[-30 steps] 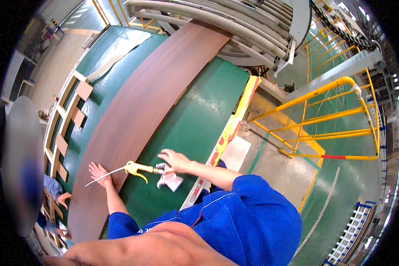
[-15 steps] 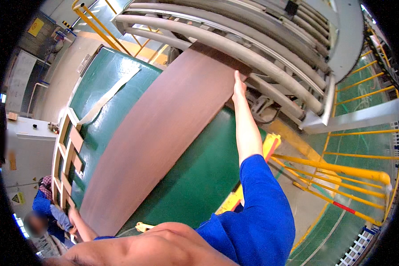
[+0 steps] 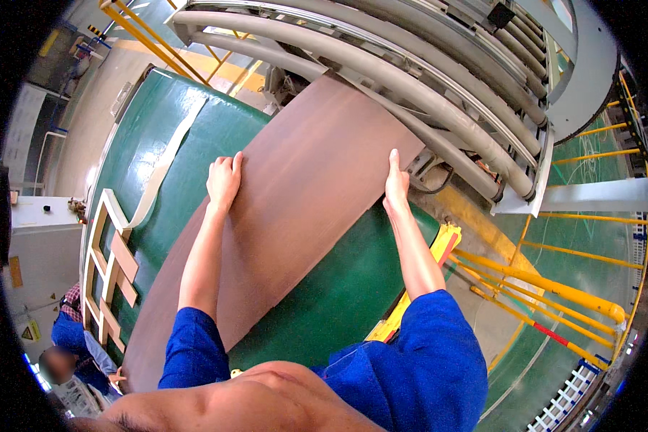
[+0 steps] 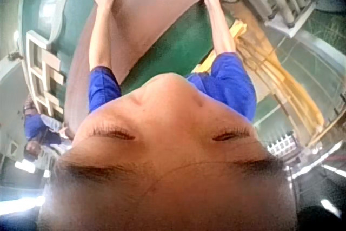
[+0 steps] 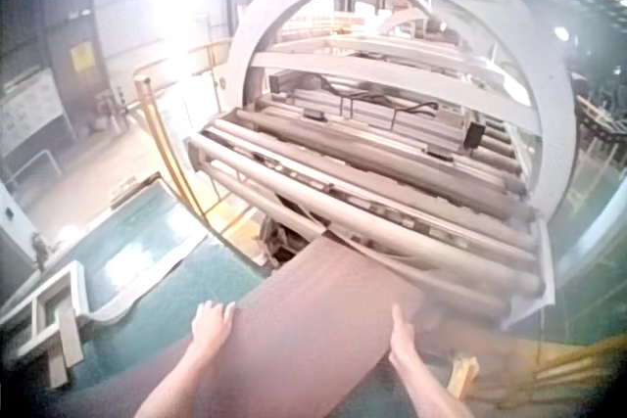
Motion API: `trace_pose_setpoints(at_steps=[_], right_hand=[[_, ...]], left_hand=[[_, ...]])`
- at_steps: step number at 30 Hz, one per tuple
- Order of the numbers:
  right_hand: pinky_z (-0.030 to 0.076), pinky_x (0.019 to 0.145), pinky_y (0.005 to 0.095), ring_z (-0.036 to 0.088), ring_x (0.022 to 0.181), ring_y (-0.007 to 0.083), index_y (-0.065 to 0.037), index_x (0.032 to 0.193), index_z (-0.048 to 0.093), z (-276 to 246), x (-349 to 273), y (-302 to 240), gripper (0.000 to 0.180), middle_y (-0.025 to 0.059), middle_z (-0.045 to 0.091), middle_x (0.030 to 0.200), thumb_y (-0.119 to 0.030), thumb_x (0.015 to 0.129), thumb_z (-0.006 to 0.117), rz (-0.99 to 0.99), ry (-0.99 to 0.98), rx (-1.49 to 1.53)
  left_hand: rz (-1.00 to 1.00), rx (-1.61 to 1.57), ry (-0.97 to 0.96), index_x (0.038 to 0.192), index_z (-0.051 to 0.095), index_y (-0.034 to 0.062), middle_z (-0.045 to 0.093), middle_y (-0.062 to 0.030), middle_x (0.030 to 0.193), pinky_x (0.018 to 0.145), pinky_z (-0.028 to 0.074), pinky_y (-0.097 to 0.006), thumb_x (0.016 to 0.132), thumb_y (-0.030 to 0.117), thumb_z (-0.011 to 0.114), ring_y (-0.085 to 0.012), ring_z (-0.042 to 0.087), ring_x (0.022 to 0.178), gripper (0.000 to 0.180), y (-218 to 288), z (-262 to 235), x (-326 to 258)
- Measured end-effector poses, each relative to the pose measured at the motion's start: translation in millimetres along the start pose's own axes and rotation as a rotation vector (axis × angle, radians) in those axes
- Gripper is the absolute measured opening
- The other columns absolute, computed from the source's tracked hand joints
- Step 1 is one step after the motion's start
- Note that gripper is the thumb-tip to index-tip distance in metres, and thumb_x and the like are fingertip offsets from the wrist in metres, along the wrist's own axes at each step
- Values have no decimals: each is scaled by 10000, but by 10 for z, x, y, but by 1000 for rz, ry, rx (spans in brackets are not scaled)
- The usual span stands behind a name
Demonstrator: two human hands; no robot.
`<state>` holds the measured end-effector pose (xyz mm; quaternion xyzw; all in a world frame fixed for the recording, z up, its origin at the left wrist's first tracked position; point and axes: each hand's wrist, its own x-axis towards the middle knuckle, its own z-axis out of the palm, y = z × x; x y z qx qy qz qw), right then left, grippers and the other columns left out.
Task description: The person puts on gloves and uses a spray gun to apply adhesive to a large wooden panel on a green workbench. They then position and press the panel onto a wooden frame, smoothing it down. Another worker assists by holding the frame steady.
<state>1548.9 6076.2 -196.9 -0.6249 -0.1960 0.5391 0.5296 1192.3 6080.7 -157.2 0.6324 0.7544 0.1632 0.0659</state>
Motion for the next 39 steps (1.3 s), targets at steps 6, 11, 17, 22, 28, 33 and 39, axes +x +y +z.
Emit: trace_pose_setpoints(at_steps=[6,11,17,22,28,33,39], right_hand=[[372,933,327,465,1105,214,104,1211,411,-217,-494,-3,695,153,472,1233,-490,858,494,-32,12,-7],[315,991,335,404,1177,227,67,1269,362,-270,-1039,159,684,141,413,1301,-473,868,483,68,30,0],[199,1058,339,249,1287,235,68,1332,240,-449,-1448,519,770,160,254,1404,-518,872,434,174,-9,-32],[176,1068,357,228,1298,239,87,1328,225,-328,-1767,390,850,160,239,1410,-595,849,395,266,13,-207],[418,863,401,558,969,318,103,1075,509,-577,-1639,559,734,227,565,1032,-579,873,333,226,-90,-566],[461,569,444,562,561,399,-18,519,575,-322,-1994,-383,571,222,517,504,-391,905,379,-375,-321,-1351],[391,830,402,483,983,323,-8,967,504,-422,-1275,-314,202,165,530,1036,-182,867,484,-762,-157,-1265]], left_hand=[[-314,-74,-383,908,643,14,612,-220,948,842,416,-430,890,552,227,-368,561,948,680,-125,-209,-191],[-289,-25,-553,870,651,-17,592,-269,952,880,395,-431,872,591,158,-399,538,982,783,-204,-580,-480],[-254,-6,-531,785,647,-35,589,-289,861,841,413,-454,892,542,197,-418,553,909,740,-549,-580,-935],[-85,32,-554,699,638,-40,585,-290,760,774,442,-464,908,490,221,-429,569,806,706,-814,-550,-1050],[163,195,-634,563,601,-30,572,-250,633,681,466,-464,911,442,255,-414,576,674,680,-837,-635,-880],[399,314,-126,605,582,68,553,-141,582,527,445,-377,895,326,413,-306,566,565,423,-530,-1315,-776],[186,81,-22,857,567,75,563,-96,850,700,410,-390,794,155,565,-287,520,817,102,-692,-1599,-1926]])
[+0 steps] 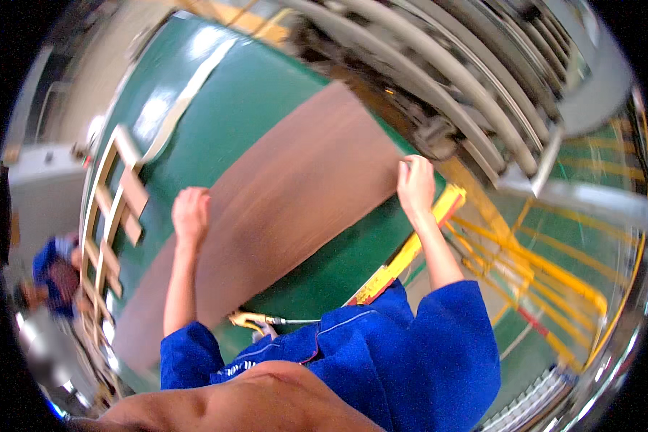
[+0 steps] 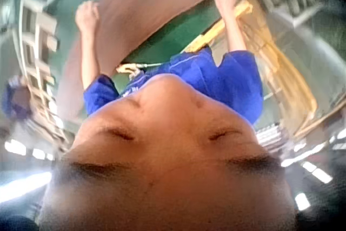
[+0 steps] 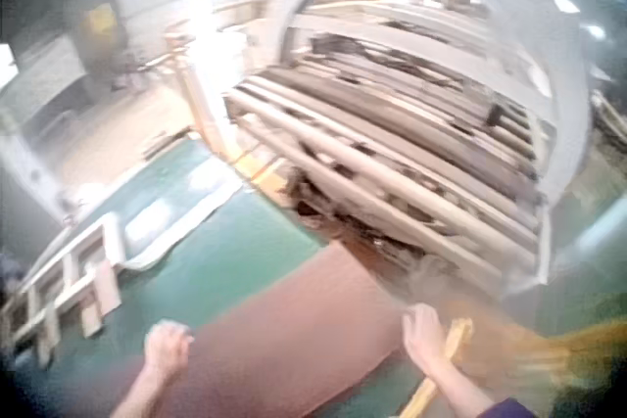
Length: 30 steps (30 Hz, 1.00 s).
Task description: The person puts on gloves and uses a spray gun to apply adhesive to a large wooden panel on a green workbench. They then position and press the panel onto a wooden frame, smoothing it down. Another worker assists by holding the frame steady.
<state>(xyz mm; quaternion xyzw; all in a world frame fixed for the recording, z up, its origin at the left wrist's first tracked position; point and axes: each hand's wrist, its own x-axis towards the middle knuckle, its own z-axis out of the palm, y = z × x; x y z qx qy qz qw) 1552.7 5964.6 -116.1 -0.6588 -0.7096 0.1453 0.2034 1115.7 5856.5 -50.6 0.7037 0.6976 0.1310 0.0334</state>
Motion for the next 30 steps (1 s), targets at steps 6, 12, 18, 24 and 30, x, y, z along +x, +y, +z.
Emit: trace_pose_setpoints(at_steps=[6,12,18,24,30], right_hand=[[311,942,457,405,1086,361,10,1058,479,252,-932,-849,278,210,454,1137,-68,795,527,-559,-80,219],[399,849,418,475,969,338,23,1088,459,413,-3156,-1151,549,177,481,1061,-305,710,683,-882,-789,262],[457,742,398,530,906,296,-29,1089,461,738,-3753,-1340,444,144,519,974,-279,769,638,-918,-881,49],[465,651,429,604,738,350,-38,971,486,937,-3974,-1795,340,156,616,758,-349,846,543,-676,-932,-15],[398,530,300,477,546,142,-30,878,566,624,-4295,-1822,282,60,512,600,-308,871,519,-619,-1076,156]], left_hand=[[-590,86,29,1087,527,47,475,-143,1171,943,335,-417,803,162,548,-319,428,1109,308,620,42,-2812],[-1047,-6,-241,1298,366,120,193,-207,1398,978,192,-588,786,330,590,-372,209,1281,597,1597,223,-4516],[-995,-100,133,1271,393,126,287,-157,1356,972,255,-490,673,355,701,-321,245,1263,710,1746,739,-4775],[-776,-308,341,889,565,39,544,-132,959,813,435,-375,659,69,613,-314,483,962,237,1299,904,-4934],[-1068,-1293,751,872,464,32,598,-101,908,708,486,-296,713,61,576,-160,589,820,197,1220,1130,-5681]])
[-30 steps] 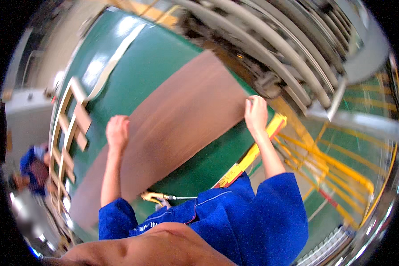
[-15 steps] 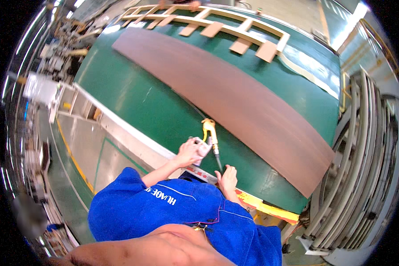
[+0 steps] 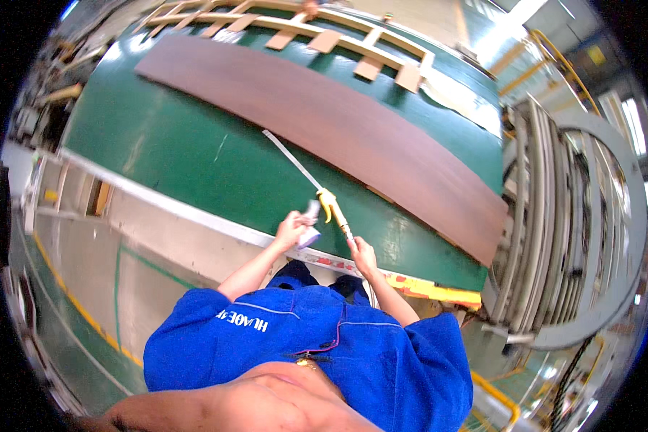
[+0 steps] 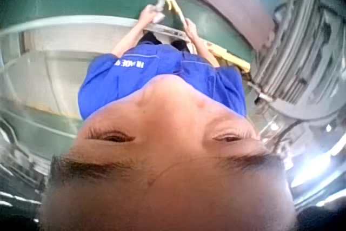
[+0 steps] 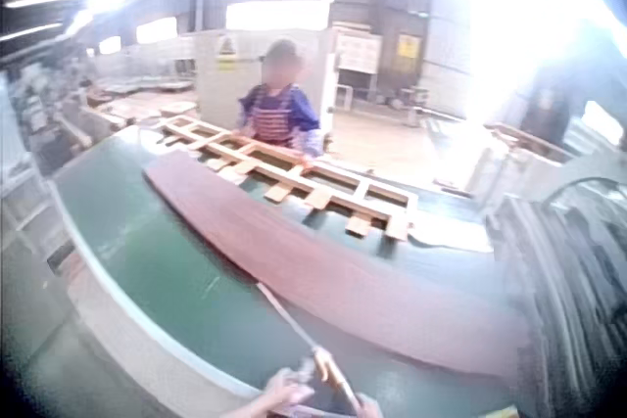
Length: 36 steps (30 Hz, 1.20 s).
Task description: The person puts on gloves and uses a spray gun to apply adhesive to a large wooden panel on a green workbench. They then position and press the panel onto a wooden frame, smoothing it down. Another worker assists by holding the frame steady.
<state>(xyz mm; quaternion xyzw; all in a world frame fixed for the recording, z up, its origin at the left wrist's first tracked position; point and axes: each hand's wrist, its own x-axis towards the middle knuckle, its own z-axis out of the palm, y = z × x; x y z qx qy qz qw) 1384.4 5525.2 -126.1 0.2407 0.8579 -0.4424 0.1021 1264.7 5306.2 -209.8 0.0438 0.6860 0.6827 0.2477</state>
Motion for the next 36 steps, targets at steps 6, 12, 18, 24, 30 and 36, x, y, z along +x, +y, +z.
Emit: trace_pose_setpoints(at_steps=[6,12,18,24,30,36], right_hand=[[330,481,225,391,535,57,-54,857,595,-13,-454,-68,214,-28,433,575,-254,878,522,-4,35,310],[375,533,279,437,573,113,-37,826,564,-489,733,-584,242,37,465,603,-258,887,487,-236,329,359],[425,641,418,588,713,302,-59,825,592,-942,1967,-664,331,141,603,721,-353,874,447,-1,584,218],[441,719,441,598,832,336,-91,883,621,-1273,2734,-459,358,166,630,848,-386,869,418,180,600,122],[437,822,444,556,989,364,-40,980,614,-1661,3667,-781,509,187,605,1022,-485,868,393,329,522,23],[447,771,404,602,885,319,-57,802,673,-2187,4528,-869,457,195,640,850,-429,866,416,359,532,-47]], left_hand=[[-86,-202,173,1059,383,25,541,-130,1055,766,498,-294,842,26,478,-184,574,924,237,106,-848,-244],[-45,-96,191,1379,259,156,535,-109,1108,711,525,-283,830,-47,415,-172,585,891,605,609,-875,-61],[84,5,151,1324,396,163,572,-103,1078,822,444,-260,735,-107,340,-173,581,904,650,937,-486,416],[385,562,208,1130,592,117,572,-148,1030,895,393,-369,716,-36,383,-304,518,973,488,1160,-320,1258],[612,871,262,1076,586,55,549,-116,1063,871,404,-385,724,-23,431,-302,487,989,393,1668,-40,2538],[714,1106,291,1089,566,58,519,-78,1074,839,430,-378,702,7,529,-279,476,970,393,1936,-74,3551]])
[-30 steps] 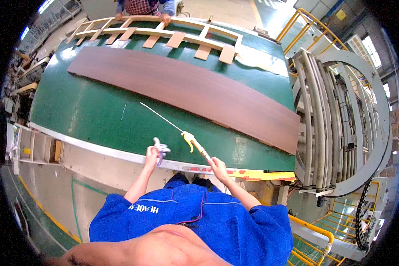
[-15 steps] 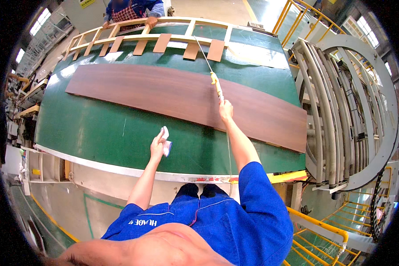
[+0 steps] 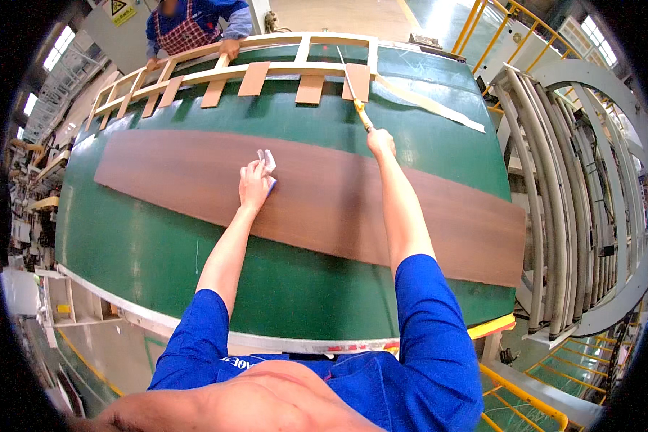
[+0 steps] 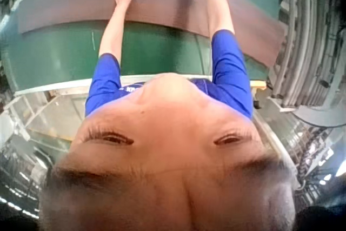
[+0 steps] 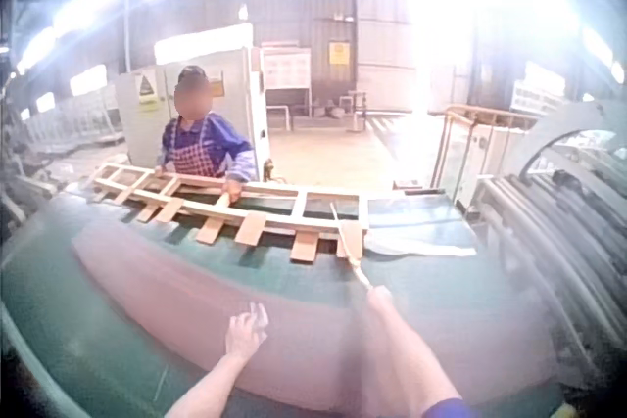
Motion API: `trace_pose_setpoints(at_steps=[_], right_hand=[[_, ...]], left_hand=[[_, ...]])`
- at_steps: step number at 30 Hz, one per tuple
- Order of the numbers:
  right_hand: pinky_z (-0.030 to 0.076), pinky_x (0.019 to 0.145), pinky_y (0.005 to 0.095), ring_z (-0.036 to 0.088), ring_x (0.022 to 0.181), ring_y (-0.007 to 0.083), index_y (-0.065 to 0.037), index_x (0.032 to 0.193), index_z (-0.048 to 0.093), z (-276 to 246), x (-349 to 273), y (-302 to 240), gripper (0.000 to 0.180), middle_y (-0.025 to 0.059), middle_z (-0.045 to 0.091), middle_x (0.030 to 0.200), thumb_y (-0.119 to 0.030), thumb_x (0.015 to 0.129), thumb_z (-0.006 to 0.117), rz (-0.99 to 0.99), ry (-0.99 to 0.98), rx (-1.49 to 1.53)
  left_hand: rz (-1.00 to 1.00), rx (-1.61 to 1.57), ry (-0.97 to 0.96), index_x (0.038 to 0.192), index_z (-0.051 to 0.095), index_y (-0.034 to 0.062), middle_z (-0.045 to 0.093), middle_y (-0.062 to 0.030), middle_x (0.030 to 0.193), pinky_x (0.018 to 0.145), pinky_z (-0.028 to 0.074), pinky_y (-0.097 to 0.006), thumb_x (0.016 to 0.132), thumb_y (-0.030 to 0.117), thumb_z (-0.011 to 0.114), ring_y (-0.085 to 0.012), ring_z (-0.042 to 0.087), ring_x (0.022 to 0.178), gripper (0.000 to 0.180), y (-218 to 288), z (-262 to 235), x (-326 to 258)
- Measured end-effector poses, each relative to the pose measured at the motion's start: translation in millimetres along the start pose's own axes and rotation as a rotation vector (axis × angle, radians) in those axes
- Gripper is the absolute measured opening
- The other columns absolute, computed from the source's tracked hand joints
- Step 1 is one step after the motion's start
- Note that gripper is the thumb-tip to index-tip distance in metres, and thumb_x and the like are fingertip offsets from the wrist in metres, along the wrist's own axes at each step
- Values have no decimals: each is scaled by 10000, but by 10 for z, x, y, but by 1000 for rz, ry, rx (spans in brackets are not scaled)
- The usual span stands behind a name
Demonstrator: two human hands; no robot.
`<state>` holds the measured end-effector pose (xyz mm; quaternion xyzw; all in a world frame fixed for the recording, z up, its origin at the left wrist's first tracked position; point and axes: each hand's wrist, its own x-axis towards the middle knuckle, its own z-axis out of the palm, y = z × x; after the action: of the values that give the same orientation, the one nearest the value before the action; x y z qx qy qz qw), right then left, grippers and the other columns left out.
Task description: The person puts on gloves and uses a spray gun to apply adhesive to a large wooden panel on a green workbench. They then position and press the panel onto a wooden frame, smoothing it down. Another worker assists by holding the frame steady.
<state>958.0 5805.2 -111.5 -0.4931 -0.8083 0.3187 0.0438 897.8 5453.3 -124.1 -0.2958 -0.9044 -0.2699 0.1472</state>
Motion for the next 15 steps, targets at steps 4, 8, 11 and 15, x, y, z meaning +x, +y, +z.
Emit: trace_pose_setpoints(at_steps=[4,8,11,15], right_hand=[[445,742,403,603,824,319,-47,908,632,-22,372,-552,474,184,636,819,-437,894,362,-134,157,-110],[418,739,480,560,898,389,-10,812,540,-14,822,-612,483,222,600,929,-410,927,295,-263,104,140],[408,748,491,541,881,396,2,1019,522,432,1753,-508,392,238,570,955,-331,924,340,-512,451,-11],[404,857,446,520,955,374,9,1102,501,766,1552,-840,353,220,530,1075,-257,918,360,-586,250,-3]], left_hand=[[130,-3,33,1052,576,66,517,-49,1074,820,445,-370,693,14,569,-270,491,952,363,-238,322,815],[273,-55,107,1007,567,61,462,-85,1243,892,418,-365,701,4,562,-267,466,1086,312,-298,775,1962],[342,193,25,1146,482,38,346,-136,1360,1031,273,-460,749,71,548,-288,313,1271,403,-187,1329,2848],[100,-281,-65,1022,472,-12,351,-219,1330,1052,268,-385,807,80,452,-337,316,1257,234,-803,2389,2955]])
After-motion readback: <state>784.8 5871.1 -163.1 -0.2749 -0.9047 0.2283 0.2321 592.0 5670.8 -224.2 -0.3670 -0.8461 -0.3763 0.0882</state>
